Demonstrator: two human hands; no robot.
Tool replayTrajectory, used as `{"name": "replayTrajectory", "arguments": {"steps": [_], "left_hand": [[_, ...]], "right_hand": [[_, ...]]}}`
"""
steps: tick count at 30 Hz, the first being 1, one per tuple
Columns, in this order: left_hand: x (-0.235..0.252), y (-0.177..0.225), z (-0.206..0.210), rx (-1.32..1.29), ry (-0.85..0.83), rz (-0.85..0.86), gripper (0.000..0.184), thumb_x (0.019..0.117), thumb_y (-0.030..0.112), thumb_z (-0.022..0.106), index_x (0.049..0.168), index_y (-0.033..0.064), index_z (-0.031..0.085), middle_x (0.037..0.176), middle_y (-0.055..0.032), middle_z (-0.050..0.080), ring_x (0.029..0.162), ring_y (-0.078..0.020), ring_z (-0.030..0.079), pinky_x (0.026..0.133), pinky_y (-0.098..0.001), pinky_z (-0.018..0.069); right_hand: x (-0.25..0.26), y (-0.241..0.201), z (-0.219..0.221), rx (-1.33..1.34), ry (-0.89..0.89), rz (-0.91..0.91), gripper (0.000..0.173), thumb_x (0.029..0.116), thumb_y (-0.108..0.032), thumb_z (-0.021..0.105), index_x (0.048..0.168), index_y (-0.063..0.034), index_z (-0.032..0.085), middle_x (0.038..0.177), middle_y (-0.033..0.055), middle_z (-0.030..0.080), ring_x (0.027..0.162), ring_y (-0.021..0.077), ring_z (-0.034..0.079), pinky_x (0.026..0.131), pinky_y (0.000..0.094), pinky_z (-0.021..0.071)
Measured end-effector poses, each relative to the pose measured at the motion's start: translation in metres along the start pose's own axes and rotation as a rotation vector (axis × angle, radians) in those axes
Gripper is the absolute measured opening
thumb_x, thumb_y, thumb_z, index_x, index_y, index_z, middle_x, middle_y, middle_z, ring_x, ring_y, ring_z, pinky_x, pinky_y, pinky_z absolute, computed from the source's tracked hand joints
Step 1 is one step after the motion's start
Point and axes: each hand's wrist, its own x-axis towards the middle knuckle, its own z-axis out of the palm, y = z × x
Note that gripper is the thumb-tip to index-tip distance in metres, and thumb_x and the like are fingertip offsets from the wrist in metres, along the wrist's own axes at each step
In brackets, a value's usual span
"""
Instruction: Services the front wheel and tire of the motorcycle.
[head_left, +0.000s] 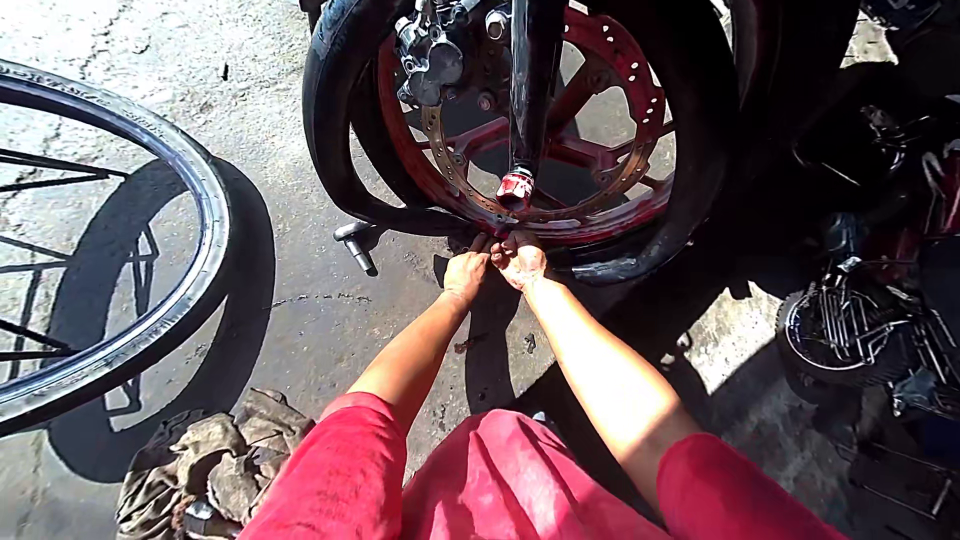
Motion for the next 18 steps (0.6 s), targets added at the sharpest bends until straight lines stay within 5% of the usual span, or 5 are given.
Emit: {"name": "replayTrajectory", "arguments": {"steps": [2, 6, 11, 18], "left_hand": [[-0.002, 0.003, -0.003, 0.022, 0.03, 0.01, 0.039, 0.1051, 0.014, 0.043, 0.138, 0.008, 0.062, 0.133, -0.0178, 0.066, 0.105, -0.0385, 0.07, 0.087, -0.0554, 0.0552], [-0.007, 0.003, -0.004, 0.022, 0.054, 0.009, 0.031, 0.1039, 0.015, 0.046, 0.122, 0.0014, 0.068, 0.117, -0.0217, 0.071, 0.108, -0.0397, 0.069, 0.089, -0.0549, 0.0541], [-0.014, -0.008, 0.02, -0.043, 0.517, 0.195, 0.019, 0.0946, 0.007, 0.062, 0.107, 0.0018, 0.076, 0.108, -0.0198, 0.074, 0.09, -0.0392, 0.073, 0.078, -0.0532, 0.0584], [-0.014, -0.002, 0.014, -0.008, 0.322, 0.099, 0.027, 0.1, 0.009, 0.053, 0.118, 0.0032, 0.072, 0.122, -0.0218, 0.07, 0.103, -0.0425, 0.07, 0.087, -0.0557, 0.0543]], "right_hand": [[0.002, -0.001, 0.003, 0.075, 0.012, 0.014, 0.013, 0.0953, -0.001, 0.04, 0.093, -0.0075, 0.051, 0.067, 0.0053, 0.053, 0.048, 0.0126, 0.052, 0.049, 0.0247, 0.0506], [0.01, 0.012, 0.023, 0.447, 0.08, -0.103, 0.017, 0.0999, -0.012, 0.04, 0.084, -0.0158, 0.045, 0.064, -0.0005, 0.046, 0.047, 0.0089, 0.045, 0.046, 0.0218, 0.0432], [0.016, 0.015, 0.022, 0.651, 0.035, -0.113, 0.016, 0.1007, -0.019, 0.043, 0.086, -0.0177, 0.048, 0.07, -0.001, 0.049, 0.055, 0.0098, 0.05, 0.053, 0.0236, 0.0465], [0.023, 0.023, 0.009, 0.749, -0.082, -0.198, 0.032, 0.0999, -0.02, 0.039, 0.069, -0.0185, 0.049, 0.055, -0.0045, 0.045, 0.045, 0.0073, 0.044, 0.048, 0.022, 0.041]]}}
